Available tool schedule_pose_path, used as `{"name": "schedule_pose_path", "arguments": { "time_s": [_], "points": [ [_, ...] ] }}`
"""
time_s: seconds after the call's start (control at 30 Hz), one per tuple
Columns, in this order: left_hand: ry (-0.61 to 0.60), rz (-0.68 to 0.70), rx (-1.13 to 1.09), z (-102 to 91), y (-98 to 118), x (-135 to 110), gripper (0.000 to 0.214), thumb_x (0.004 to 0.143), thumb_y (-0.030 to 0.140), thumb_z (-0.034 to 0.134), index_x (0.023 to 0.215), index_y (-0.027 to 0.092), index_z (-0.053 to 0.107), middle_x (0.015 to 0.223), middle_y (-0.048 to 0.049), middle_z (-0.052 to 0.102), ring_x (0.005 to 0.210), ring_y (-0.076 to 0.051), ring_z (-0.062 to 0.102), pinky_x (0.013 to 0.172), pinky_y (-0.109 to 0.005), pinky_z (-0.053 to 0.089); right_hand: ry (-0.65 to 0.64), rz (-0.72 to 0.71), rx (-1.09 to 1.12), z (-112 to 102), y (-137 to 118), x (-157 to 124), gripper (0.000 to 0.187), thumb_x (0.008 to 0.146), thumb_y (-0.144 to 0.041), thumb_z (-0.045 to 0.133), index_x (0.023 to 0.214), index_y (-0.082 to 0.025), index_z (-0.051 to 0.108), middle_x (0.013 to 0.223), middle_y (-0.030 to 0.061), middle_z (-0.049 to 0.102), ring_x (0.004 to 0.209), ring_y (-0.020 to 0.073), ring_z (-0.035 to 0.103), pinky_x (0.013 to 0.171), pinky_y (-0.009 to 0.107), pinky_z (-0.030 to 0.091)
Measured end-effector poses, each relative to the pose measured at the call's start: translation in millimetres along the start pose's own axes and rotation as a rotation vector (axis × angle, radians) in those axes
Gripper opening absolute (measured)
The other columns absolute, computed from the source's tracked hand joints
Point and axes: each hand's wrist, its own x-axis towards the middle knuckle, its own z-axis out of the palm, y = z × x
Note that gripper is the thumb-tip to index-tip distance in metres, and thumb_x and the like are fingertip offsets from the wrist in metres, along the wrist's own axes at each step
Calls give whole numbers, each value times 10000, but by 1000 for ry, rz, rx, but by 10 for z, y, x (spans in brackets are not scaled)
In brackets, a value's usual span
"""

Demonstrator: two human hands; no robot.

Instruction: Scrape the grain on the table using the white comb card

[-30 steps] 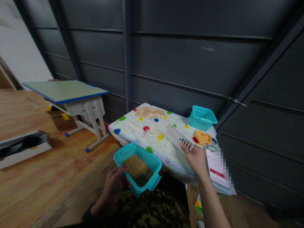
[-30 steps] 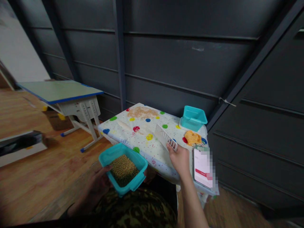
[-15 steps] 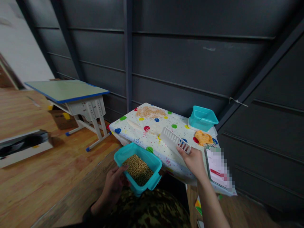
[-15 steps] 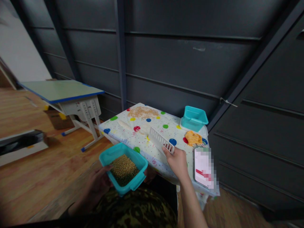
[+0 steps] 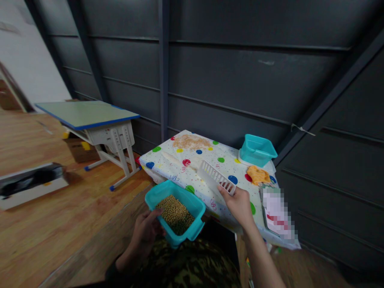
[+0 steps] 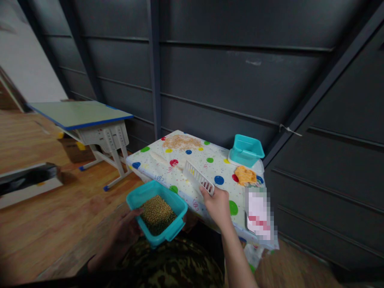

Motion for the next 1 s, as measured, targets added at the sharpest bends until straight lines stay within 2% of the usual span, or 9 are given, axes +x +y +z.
{"name": "schedule_pose_path", "arguments": {
  "time_s": [0.2,0.47,0.7,0.83,1.0],
  "points": [
    [15,-16,9,46,53,-51,418,456,422,955,504,179,618,405,17,551,329,-155,510,328,-284,432,-58,13,26,2,23,39,502,851,-617,567,569,-203,604,527,51,634,512,208,576,513,292,376],
    [16,-12,22,61,49,-72,448,464,452,951,489,185,592,391,17,546,326,-152,501,328,-284,444,-113,-33,72,42,-141,-63,420,871,-515,577,630,-186,675,599,54,710,557,217,640,549,290,423],
    [20,-2,37,76,83,-91,431,466,436,944,498,180,599,393,13,546,334,-152,503,331,-281,440,-142,-62,98,22,-230,-59,401,871,-492,579,614,-194,658,595,39,701,548,203,618,525,280,422],
    [30,-11,38,68,82,-96,400,467,403,942,515,181,612,403,18,557,341,-148,506,332,-277,443,-150,-105,86,44,-303,-160,413,905,-461,575,586,-203,632,542,20,653,521,182,596,520,261,415],
    [23,-9,6,36,40,-69,417,454,402,949,509,181,599,394,29,539,328,-155,506,324,-283,432,-180,-127,89,78,-368,-311,418,937,-442,582,602,-199,649,548,9,664,492,163,592,526,247,418]
  ]
}}
